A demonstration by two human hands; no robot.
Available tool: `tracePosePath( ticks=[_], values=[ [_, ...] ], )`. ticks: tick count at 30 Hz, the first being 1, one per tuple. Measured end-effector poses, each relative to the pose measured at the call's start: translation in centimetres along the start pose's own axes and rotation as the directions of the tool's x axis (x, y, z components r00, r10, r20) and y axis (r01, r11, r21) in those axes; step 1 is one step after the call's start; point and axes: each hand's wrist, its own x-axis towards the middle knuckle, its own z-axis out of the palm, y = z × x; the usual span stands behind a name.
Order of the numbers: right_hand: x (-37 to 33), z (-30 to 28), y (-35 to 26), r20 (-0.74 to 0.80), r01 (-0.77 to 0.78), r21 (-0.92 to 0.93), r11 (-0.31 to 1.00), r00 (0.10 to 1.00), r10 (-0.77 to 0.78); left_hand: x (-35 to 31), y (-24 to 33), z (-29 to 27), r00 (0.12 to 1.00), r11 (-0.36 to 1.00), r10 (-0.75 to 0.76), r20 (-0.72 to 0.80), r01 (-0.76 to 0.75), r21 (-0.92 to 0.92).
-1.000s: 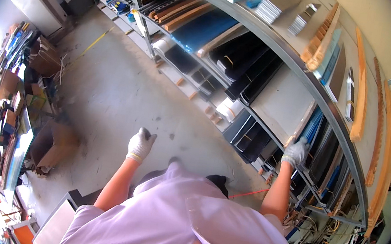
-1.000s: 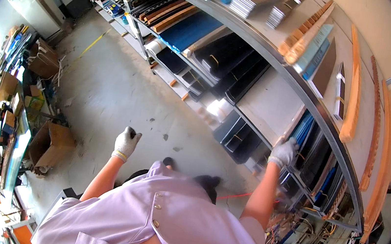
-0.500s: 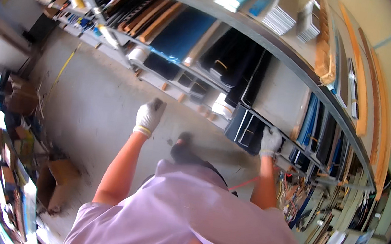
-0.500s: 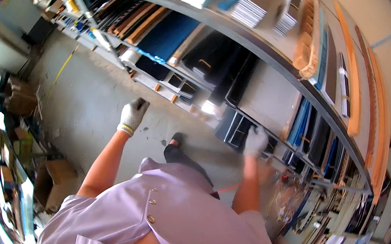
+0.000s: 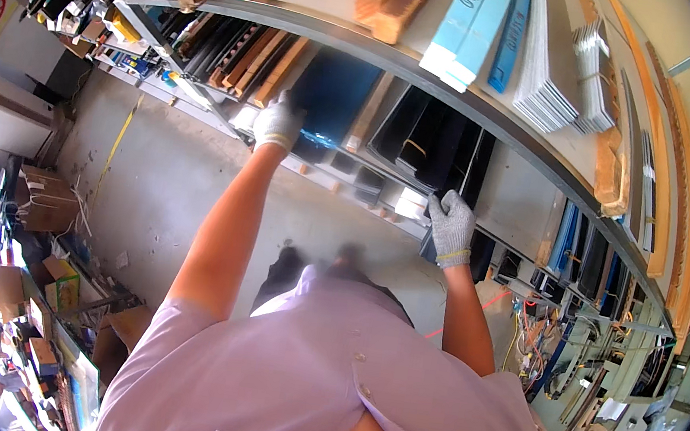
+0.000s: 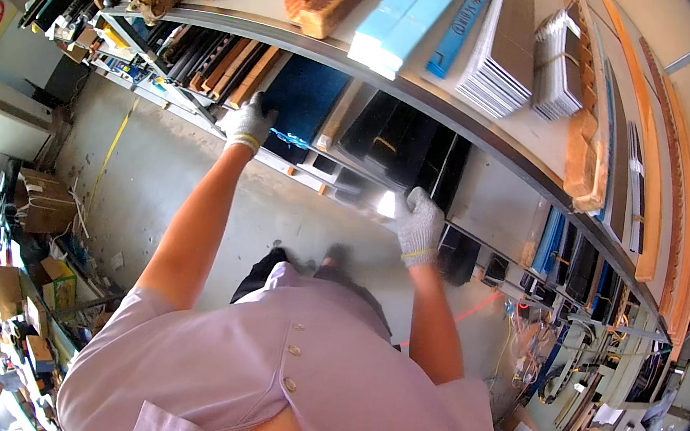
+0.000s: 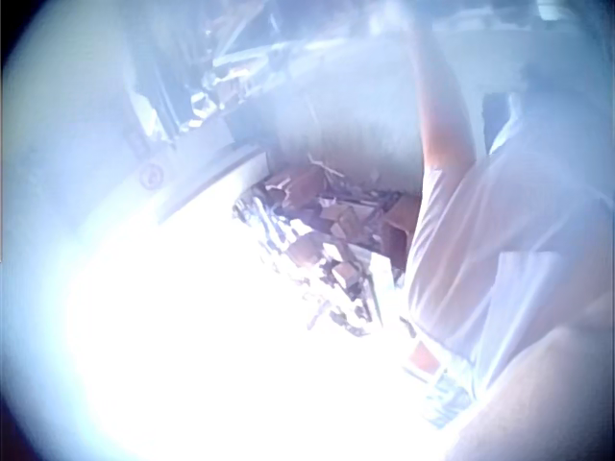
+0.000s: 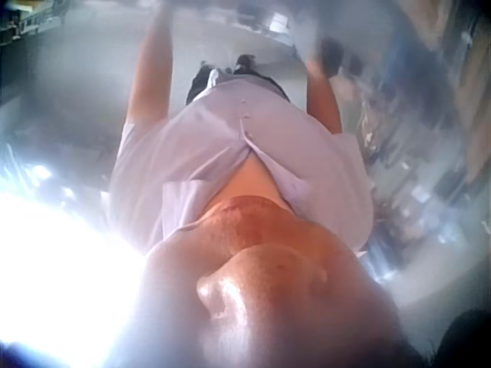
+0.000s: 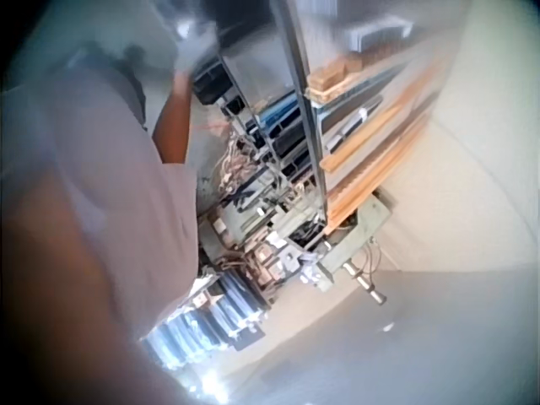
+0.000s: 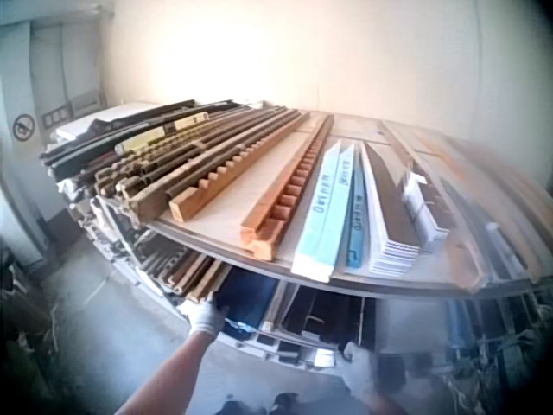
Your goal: The person handles a large rectangular panel on a blue workbench, using a marker to write on its surface. They then lift the panel and place it onto a metal rack among other similar panels. The person also picks up and places a wooden spacer on the rack.
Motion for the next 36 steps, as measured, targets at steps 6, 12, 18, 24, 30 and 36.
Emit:
tracePosePath(
  ticks=[6,12,18,24,30,36],
  values=[
    [-1.3,2.4,-5.0,0.094,-0.131,0.143,0.981,0.988,0.118,2.2,-1.2,5.4,0.965,0.972,-0.041,-0.26,0.099,0.215],
    [-2.1,5.7,-6.5,0.016,-0.045,-0.006,0.999,0.999,0.045,4.4,-3.0,6.5,1.0,0.925,-0.012,0.003,0.012,-0.381],
    [-2.3,10.1,-9.5,0.039,-0.08,-0.058,0.995,0.996,0.082,3.8,-4.7,2.3,0.922,0.301,0.061,0.382,0.348,-0.888],
    [-3.2,18.8,-13.4,0.438,-0.435,0.541,0.719,0.876,0.201,3.1,-10.5,0.3,0.955,0.337,0.289,0.069,-0.034,-0.941],
    [-0.9,21.8,-20.0,0.214,-0.36,0.917,0.17,0.807,0.551,-4.5,-6.8,-7.2,0.87,0.004,0.126,0.477,0.481,-0.877],
    [-3.0,16.2,-21.5,0.056,-0.415,0.8,0.434,0.772,0.633,-2.9,-8.5,-7.0,0.619,-0.195,0.707,0.342,0.636,-0.747]
  ],
)
